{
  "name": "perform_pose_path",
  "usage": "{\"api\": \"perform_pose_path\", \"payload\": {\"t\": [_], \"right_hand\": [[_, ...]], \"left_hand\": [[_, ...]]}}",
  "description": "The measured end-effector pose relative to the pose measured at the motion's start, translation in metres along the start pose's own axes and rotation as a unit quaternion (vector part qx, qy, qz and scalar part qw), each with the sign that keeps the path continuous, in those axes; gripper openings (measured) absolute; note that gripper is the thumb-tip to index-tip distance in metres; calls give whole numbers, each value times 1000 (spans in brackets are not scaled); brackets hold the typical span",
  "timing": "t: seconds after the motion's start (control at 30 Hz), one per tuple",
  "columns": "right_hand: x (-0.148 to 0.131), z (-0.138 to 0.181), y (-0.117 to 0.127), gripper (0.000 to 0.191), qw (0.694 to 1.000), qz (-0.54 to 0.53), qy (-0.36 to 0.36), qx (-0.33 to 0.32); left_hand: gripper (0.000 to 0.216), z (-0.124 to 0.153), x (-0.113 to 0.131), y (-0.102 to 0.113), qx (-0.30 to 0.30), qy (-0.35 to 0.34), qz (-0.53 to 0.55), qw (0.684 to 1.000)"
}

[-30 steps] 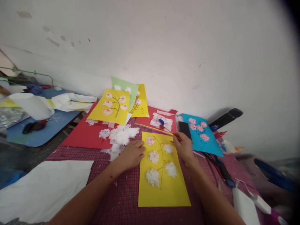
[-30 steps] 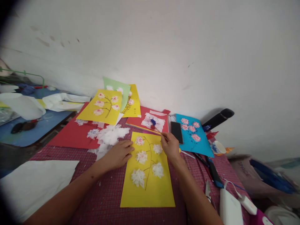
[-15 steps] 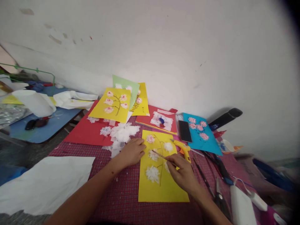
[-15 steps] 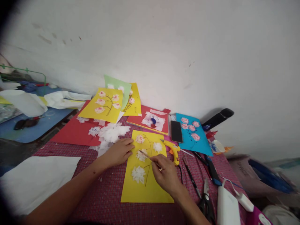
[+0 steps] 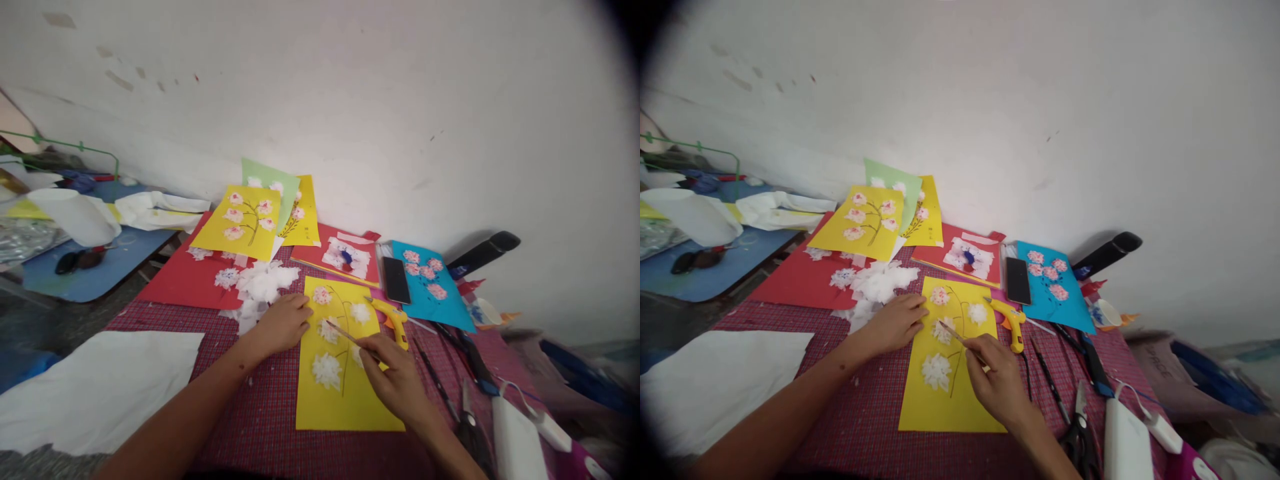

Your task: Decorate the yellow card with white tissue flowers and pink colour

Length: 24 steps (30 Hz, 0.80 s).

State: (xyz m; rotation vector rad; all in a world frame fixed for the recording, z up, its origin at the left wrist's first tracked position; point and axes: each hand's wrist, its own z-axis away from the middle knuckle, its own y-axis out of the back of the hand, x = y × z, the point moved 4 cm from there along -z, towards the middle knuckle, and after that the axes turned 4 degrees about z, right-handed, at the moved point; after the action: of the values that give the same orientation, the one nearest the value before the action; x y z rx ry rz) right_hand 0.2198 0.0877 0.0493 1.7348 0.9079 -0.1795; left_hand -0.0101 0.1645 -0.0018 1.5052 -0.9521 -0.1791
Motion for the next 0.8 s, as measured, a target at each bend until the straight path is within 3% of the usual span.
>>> {"api": "perform_pose_path", "payload": {"t": [0.3,0.57,0.8], "right_hand": [[1,26,1,17,1000,16,11,20],[-4,20,-5,16,1000,7,15,0],[-2,20,0,16,999,18,8,28]], "left_hand": [[16,0,0,0,-15,2,-12,1000],[17,0,-2,-2,-8,1,-7,1000],[17,1,0,-1,-10,2,-7,1000]]}}
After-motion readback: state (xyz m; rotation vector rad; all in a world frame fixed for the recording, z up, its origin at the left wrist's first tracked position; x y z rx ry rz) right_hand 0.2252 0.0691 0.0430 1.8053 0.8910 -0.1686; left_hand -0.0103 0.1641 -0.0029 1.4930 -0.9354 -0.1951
